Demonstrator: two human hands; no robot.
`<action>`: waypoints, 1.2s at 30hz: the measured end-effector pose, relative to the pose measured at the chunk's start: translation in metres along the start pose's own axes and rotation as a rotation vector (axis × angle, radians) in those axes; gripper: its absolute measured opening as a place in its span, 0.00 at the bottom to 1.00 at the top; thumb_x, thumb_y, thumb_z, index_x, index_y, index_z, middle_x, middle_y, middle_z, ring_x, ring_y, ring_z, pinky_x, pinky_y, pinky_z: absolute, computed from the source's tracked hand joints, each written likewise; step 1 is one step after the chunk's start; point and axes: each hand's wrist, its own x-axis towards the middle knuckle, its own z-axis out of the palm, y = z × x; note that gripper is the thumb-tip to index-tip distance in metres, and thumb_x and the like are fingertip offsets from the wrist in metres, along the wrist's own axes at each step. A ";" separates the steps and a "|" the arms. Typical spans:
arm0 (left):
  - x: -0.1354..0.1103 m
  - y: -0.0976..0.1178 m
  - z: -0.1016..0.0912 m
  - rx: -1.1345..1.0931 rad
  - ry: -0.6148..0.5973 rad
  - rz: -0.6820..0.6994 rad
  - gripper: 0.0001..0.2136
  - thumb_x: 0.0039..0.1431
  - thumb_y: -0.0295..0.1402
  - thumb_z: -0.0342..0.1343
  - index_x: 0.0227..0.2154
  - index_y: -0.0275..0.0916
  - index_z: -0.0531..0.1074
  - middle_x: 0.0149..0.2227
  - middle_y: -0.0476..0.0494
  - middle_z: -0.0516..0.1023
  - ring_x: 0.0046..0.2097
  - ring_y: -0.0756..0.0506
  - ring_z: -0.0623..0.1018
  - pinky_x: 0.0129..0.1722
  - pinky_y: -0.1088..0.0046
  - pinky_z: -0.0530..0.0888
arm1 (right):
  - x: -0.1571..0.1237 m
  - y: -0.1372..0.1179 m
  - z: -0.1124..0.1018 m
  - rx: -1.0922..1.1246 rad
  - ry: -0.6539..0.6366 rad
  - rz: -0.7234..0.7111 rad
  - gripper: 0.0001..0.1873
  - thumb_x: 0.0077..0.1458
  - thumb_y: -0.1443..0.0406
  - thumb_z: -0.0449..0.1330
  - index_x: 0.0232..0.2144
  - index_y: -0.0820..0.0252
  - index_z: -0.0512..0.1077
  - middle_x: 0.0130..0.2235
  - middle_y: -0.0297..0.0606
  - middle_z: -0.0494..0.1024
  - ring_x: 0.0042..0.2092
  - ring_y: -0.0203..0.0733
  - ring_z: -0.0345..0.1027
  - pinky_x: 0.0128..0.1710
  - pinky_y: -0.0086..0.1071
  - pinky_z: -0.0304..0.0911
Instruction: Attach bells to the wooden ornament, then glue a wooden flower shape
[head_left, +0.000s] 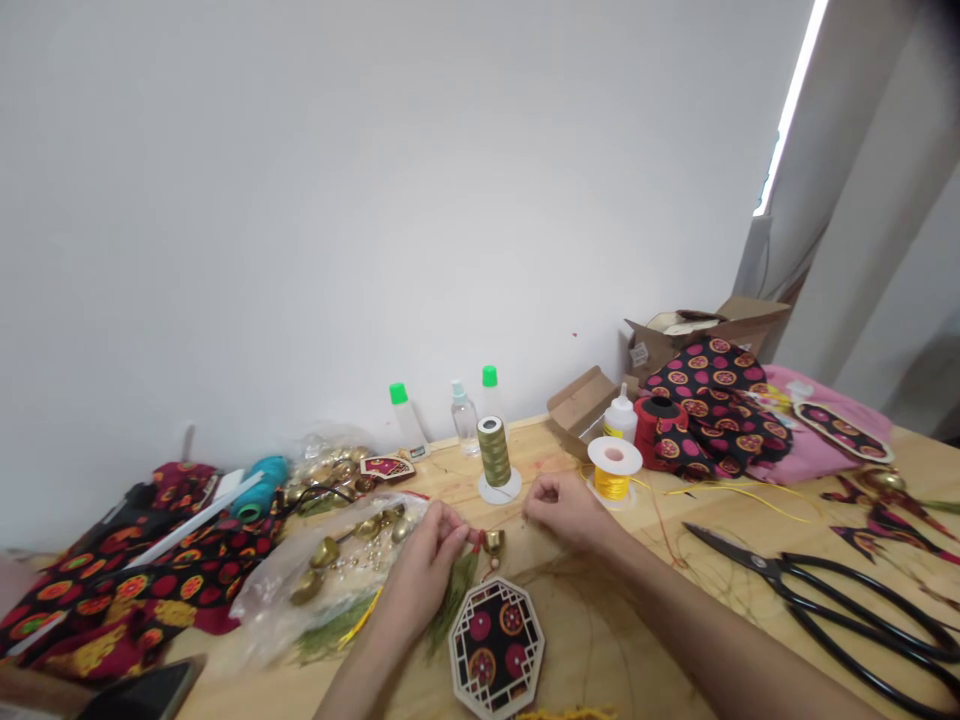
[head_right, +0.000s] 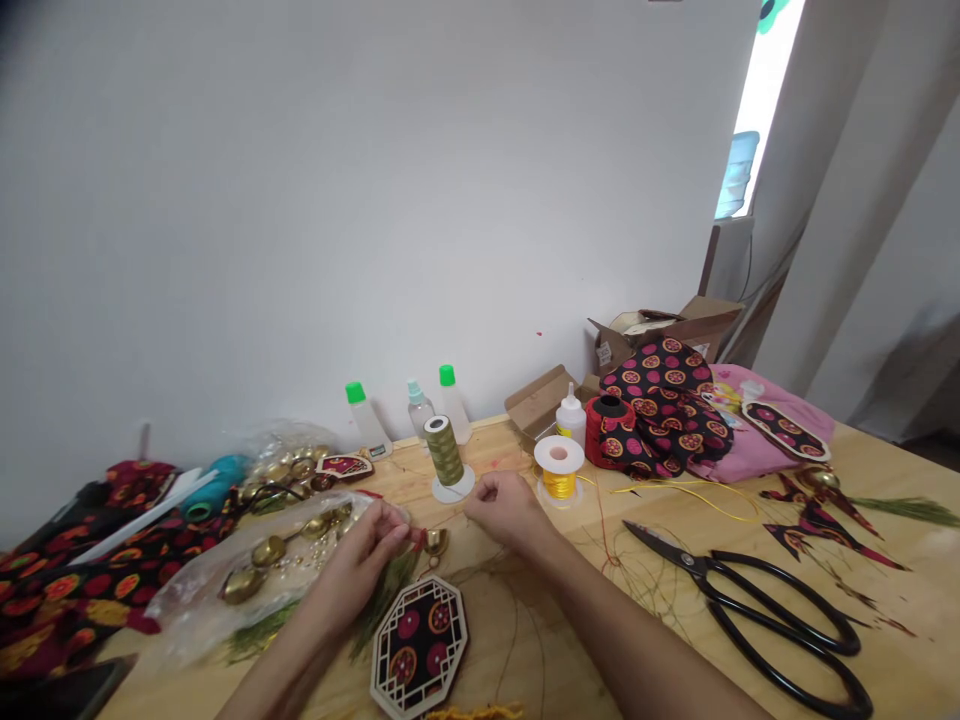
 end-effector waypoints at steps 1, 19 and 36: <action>0.000 0.000 0.002 -0.088 -0.016 -0.040 0.09 0.52 0.40 0.46 0.25 0.41 0.58 0.26 0.49 0.72 0.27 0.49 0.70 0.27 0.75 0.65 | 0.000 -0.002 0.000 0.056 -0.031 0.018 0.03 0.35 0.69 0.51 0.14 0.62 0.64 0.16 0.29 0.64 0.20 0.30 0.56 0.20 0.24 0.52; -0.001 0.006 0.002 -0.165 -0.103 -0.063 0.11 0.50 0.41 0.49 0.23 0.40 0.59 0.21 0.55 0.63 0.24 0.52 0.64 0.23 0.79 0.62 | -0.008 0.002 0.002 0.684 -0.435 -0.032 0.03 0.34 0.73 0.54 0.14 0.65 0.66 0.26 0.35 0.74 0.24 0.29 0.62 0.24 0.24 0.55; 0.001 0.005 -0.005 -0.067 0.044 -0.004 0.08 0.50 0.37 0.49 0.22 0.39 0.63 0.37 0.42 0.74 0.36 0.45 0.72 0.36 0.71 0.65 | -0.007 -0.002 0.009 0.524 -0.338 0.027 0.01 0.33 0.71 0.54 0.15 0.63 0.64 0.15 0.27 0.68 0.18 0.28 0.60 0.21 0.24 0.56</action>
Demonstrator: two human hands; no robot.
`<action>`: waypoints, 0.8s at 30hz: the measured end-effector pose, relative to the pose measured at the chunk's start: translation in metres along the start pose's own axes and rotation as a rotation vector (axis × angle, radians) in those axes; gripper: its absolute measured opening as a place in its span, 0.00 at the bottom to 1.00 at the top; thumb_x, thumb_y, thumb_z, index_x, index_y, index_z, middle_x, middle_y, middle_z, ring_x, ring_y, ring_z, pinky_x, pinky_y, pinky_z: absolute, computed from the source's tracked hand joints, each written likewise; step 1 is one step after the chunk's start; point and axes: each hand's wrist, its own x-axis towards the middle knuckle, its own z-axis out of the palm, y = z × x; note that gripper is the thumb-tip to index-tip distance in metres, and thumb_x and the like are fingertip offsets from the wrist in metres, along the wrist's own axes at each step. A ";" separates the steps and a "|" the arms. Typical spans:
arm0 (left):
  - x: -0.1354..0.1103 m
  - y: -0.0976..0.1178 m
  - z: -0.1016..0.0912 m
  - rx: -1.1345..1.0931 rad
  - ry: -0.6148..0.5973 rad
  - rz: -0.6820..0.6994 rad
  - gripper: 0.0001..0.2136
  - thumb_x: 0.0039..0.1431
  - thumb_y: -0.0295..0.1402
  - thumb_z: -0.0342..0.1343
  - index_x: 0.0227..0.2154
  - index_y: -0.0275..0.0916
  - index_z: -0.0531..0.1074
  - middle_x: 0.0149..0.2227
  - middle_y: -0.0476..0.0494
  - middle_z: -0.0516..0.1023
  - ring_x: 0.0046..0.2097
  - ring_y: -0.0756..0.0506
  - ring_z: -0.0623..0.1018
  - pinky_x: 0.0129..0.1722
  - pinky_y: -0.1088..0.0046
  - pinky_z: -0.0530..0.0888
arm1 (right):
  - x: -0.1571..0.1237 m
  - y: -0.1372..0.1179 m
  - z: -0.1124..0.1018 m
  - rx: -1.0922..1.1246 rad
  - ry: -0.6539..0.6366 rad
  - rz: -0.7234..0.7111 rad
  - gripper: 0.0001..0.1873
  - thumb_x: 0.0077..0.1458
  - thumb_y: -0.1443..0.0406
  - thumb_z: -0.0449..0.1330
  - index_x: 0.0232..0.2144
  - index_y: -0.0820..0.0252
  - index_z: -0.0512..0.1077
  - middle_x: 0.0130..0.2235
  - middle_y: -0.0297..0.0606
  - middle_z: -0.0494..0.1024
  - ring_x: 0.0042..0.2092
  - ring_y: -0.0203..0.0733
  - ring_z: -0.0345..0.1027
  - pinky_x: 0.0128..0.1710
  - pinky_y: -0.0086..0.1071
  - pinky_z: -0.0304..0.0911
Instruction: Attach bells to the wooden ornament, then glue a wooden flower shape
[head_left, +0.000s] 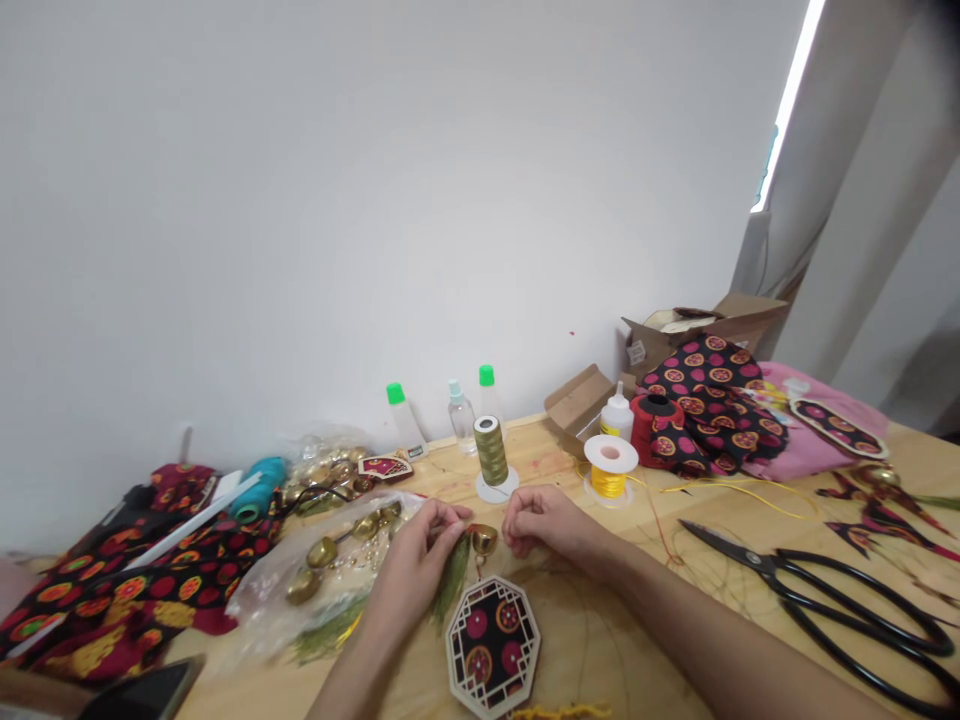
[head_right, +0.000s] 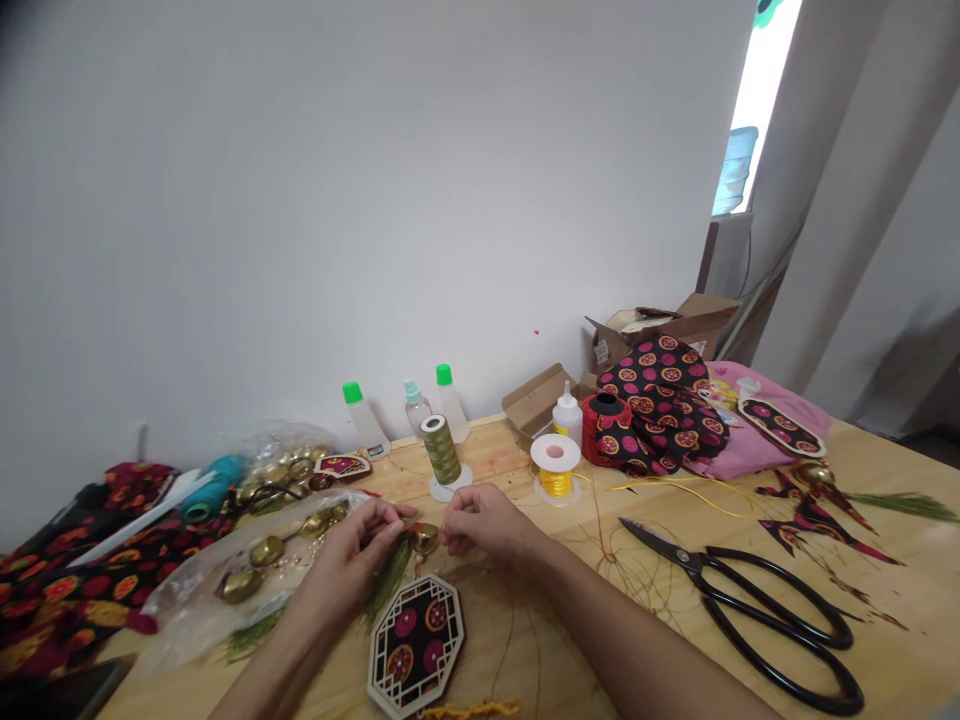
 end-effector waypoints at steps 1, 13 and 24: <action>0.000 0.001 -0.001 0.010 0.005 0.001 0.08 0.51 0.37 0.49 0.22 0.39 0.63 0.37 0.42 0.74 0.36 0.45 0.72 0.36 0.71 0.65 | 0.000 0.000 0.000 -0.007 0.007 -0.002 0.01 0.33 0.71 0.53 0.14 0.63 0.64 0.15 0.27 0.68 0.18 0.28 0.60 0.20 0.23 0.56; 0.000 0.010 0.005 -0.197 0.040 0.054 0.07 0.44 0.35 0.57 0.21 0.37 0.68 0.27 0.44 0.76 0.35 0.45 0.73 0.37 0.70 0.67 | -0.001 0.003 0.002 0.136 -0.046 0.003 0.02 0.36 0.69 0.55 0.18 0.64 0.64 0.19 0.31 0.71 0.21 0.29 0.62 0.24 0.25 0.58; 0.001 0.006 0.010 -0.152 -0.018 -0.061 0.13 0.46 0.40 0.54 0.21 0.34 0.71 0.17 0.49 0.71 0.20 0.51 0.69 0.22 0.77 0.64 | -0.002 -0.001 0.005 -0.530 0.119 -0.581 0.05 0.39 0.73 0.54 0.22 0.59 0.67 0.28 0.33 0.70 0.32 0.35 0.61 0.34 0.30 0.57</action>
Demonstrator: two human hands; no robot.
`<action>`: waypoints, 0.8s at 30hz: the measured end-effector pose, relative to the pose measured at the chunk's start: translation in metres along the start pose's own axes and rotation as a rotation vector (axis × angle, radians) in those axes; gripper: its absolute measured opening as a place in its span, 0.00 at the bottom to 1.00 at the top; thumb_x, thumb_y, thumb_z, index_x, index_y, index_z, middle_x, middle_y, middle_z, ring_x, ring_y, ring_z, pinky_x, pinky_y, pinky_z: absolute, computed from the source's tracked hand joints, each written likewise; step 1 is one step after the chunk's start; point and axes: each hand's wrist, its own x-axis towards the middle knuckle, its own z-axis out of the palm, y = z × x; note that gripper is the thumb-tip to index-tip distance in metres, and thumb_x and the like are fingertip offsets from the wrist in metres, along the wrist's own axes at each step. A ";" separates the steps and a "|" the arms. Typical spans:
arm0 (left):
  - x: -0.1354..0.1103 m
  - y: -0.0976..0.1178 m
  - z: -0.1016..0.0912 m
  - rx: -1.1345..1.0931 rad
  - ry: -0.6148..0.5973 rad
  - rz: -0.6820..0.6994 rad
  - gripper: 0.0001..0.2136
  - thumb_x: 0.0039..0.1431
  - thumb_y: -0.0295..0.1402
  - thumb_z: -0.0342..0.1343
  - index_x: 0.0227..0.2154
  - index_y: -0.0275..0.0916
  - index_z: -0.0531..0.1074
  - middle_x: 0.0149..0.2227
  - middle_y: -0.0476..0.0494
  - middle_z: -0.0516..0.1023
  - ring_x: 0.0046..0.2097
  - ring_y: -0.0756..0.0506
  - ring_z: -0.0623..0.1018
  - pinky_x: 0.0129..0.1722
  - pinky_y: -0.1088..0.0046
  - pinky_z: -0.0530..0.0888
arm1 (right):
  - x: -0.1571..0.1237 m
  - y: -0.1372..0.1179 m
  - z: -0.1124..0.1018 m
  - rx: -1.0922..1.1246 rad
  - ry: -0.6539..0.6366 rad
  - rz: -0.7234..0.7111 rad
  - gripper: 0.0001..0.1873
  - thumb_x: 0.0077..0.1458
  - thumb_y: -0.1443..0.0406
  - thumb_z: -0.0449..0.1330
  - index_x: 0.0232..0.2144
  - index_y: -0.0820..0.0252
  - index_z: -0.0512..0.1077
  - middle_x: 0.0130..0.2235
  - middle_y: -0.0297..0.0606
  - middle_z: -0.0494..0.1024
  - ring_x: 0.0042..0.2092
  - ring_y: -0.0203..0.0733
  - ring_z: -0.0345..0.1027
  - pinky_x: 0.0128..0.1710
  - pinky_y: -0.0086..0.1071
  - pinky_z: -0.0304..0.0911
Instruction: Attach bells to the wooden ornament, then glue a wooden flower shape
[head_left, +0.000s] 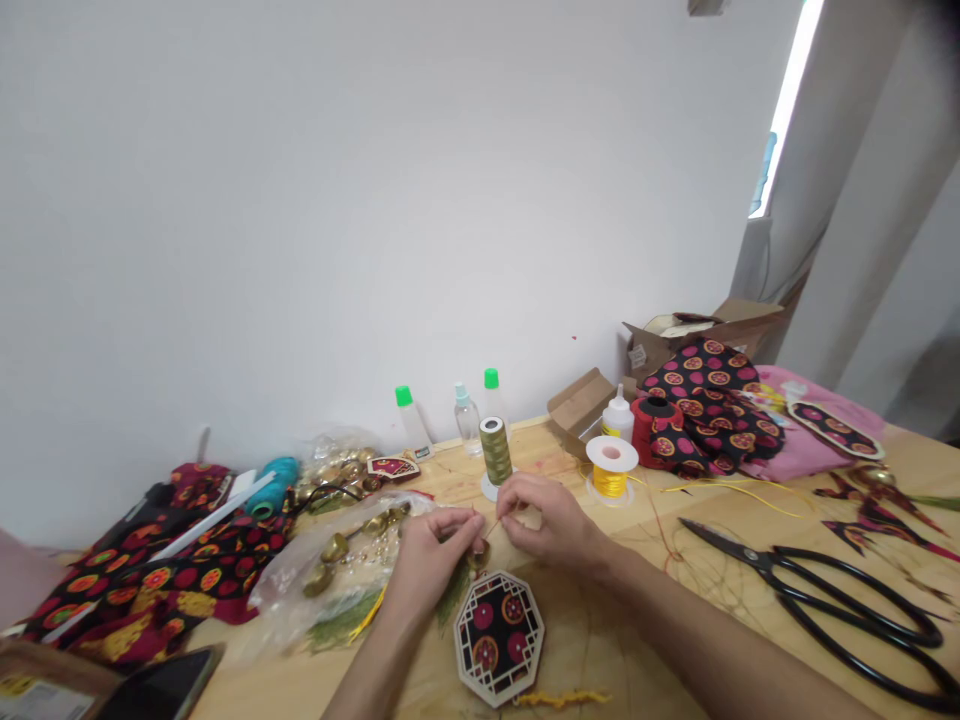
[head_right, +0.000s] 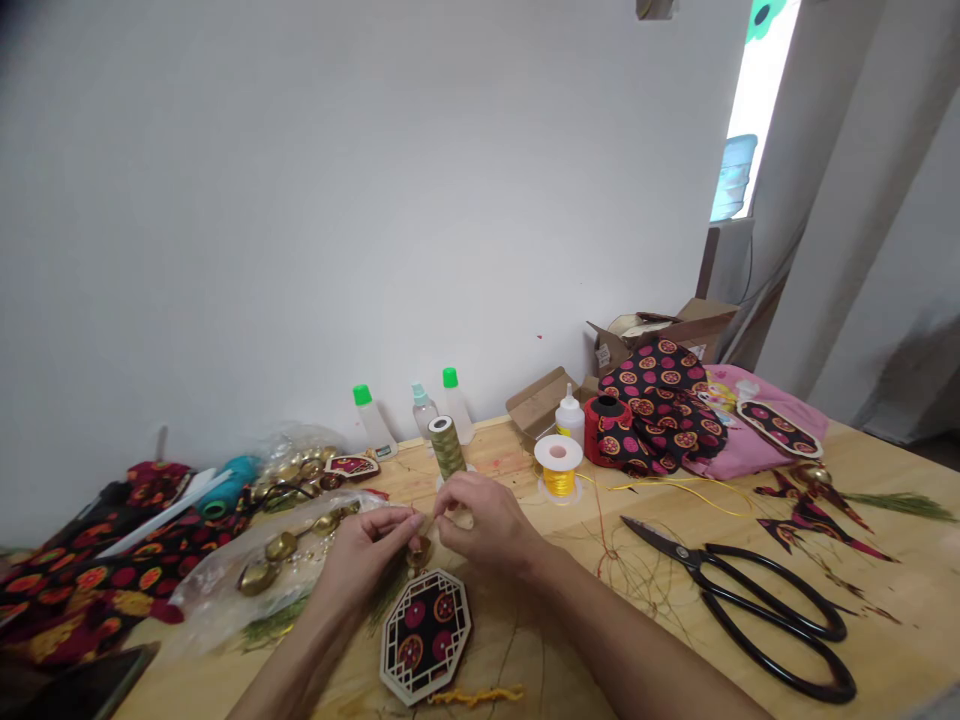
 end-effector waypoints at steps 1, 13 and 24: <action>-0.001 0.002 0.001 0.025 -0.017 0.015 0.12 0.47 0.40 0.53 0.21 0.34 0.72 0.17 0.49 0.71 0.21 0.51 0.68 0.22 0.77 0.63 | -0.001 -0.002 0.000 -0.115 0.004 -0.116 0.06 0.41 0.73 0.54 0.24 0.58 0.67 0.30 0.34 0.70 0.34 0.36 0.62 0.36 0.31 0.56; -0.004 0.012 0.006 0.022 -0.114 0.031 0.10 0.46 0.39 0.54 0.28 0.37 0.69 0.16 0.53 0.69 0.21 0.51 0.67 0.24 0.77 0.63 | -0.001 -0.007 -0.004 -0.455 0.025 -0.319 0.05 0.49 0.69 0.52 0.29 0.58 0.66 0.31 0.37 0.72 0.35 0.40 0.62 0.36 0.33 0.56; -0.005 0.013 0.006 -0.047 -0.117 -0.023 0.11 0.44 0.38 0.56 0.22 0.34 0.73 0.19 0.47 0.73 0.22 0.51 0.69 0.24 0.77 0.64 | -0.001 -0.009 -0.003 -0.442 0.090 -0.310 0.05 0.48 0.70 0.52 0.28 0.58 0.66 0.29 0.37 0.72 0.34 0.39 0.62 0.35 0.32 0.56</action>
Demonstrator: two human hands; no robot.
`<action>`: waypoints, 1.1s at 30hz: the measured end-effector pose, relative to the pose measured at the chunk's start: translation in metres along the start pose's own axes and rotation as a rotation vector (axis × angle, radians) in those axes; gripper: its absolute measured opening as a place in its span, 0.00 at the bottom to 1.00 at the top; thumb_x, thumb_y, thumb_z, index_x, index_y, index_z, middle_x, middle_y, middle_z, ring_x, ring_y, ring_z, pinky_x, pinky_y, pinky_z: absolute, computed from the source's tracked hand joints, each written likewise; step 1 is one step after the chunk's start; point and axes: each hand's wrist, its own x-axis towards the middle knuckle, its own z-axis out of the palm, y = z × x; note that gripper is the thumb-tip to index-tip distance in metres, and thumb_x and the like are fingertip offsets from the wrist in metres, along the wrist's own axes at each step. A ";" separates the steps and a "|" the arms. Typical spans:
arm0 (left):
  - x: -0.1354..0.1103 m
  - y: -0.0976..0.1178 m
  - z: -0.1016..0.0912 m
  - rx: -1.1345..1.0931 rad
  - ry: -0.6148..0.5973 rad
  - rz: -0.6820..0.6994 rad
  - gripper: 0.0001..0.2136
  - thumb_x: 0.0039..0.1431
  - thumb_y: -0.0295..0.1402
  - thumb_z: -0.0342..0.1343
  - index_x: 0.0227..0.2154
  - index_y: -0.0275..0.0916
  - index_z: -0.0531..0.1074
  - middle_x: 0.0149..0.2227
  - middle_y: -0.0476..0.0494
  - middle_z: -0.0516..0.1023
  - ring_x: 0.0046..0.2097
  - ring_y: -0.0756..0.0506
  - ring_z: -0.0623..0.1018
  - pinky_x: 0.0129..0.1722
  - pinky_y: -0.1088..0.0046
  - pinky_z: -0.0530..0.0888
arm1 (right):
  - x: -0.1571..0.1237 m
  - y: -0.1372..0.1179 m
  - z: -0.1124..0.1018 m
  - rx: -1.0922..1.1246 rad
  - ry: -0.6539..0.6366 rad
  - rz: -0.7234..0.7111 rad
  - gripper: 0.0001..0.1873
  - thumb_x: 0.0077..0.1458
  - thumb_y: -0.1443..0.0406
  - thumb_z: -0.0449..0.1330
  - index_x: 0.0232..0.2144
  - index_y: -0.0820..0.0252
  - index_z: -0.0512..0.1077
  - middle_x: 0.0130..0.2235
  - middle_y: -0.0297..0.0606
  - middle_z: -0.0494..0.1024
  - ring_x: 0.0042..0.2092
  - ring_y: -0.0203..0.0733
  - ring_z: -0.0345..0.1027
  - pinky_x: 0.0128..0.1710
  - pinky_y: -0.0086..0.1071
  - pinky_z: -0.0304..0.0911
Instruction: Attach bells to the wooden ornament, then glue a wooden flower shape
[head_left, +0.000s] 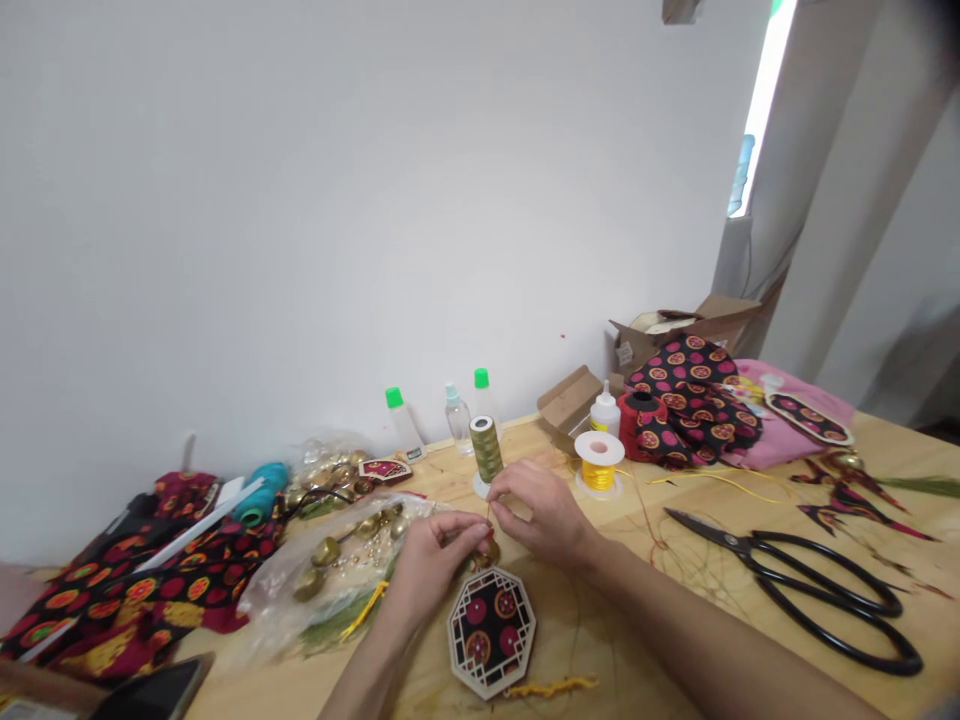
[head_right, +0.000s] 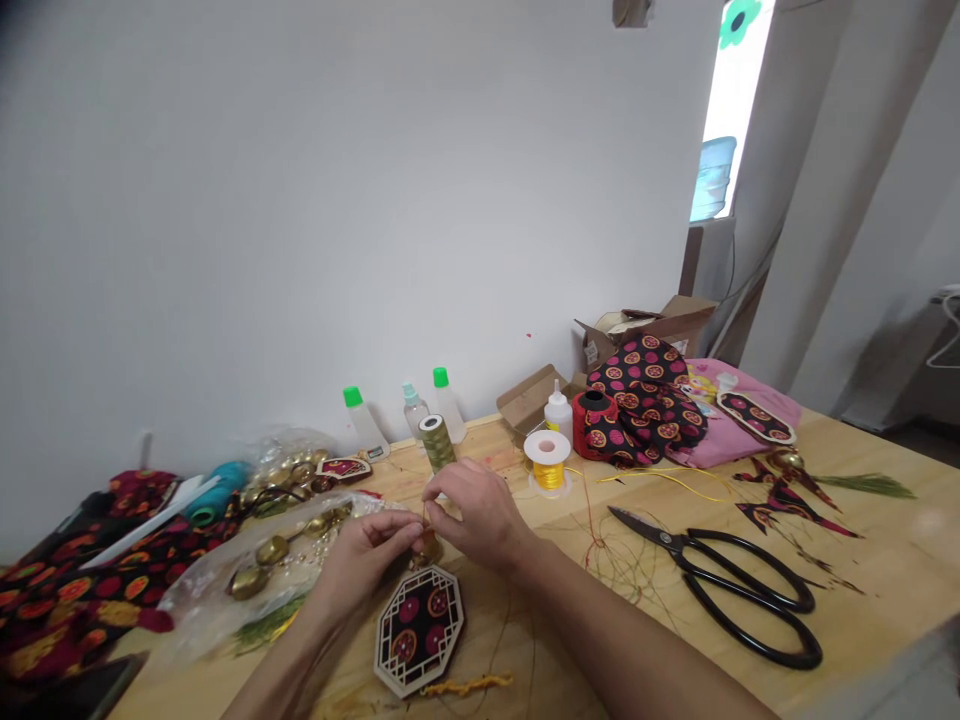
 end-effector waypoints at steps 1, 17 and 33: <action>0.000 0.001 0.001 0.011 -0.013 0.017 0.10 0.44 0.38 0.56 0.21 0.35 0.73 0.19 0.47 0.73 0.22 0.51 0.69 0.24 0.77 0.64 | 0.000 -0.001 0.000 -0.001 -0.001 0.002 0.04 0.48 0.69 0.52 0.28 0.58 0.66 0.29 0.37 0.72 0.34 0.39 0.62 0.35 0.32 0.56; 0.002 -0.006 -0.013 0.010 -0.034 0.099 0.08 0.46 0.36 0.55 0.21 0.36 0.72 0.23 0.47 0.74 0.27 0.50 0.70 0.31 0.75 0.66 | -0.004 0.010 0.014 0.175 -0.121 0.152 0.06 0.40 0.68 0.60 0.26 0.59 0.73 0.31 0.36 0.71 0.35 0.38 0.63 0.36 0.31 0.58; 0.004 -0.005 -0.016 -0.049 0.063 0.001 0.09 0.37 0.34 0.61 0.20 0.34 0.70 0.25 0.45 0.76 0.27 0.50 0.72 0.30 0.74 0.69 | -0.003 0.005 0.005 0.048 -0.031 -0.132 0.03 0.41 0.69 0.58 0.19 0.58 0.70 0.28 0.35 0.71 0.31 0.36 0.61 0.33 0.31 0.56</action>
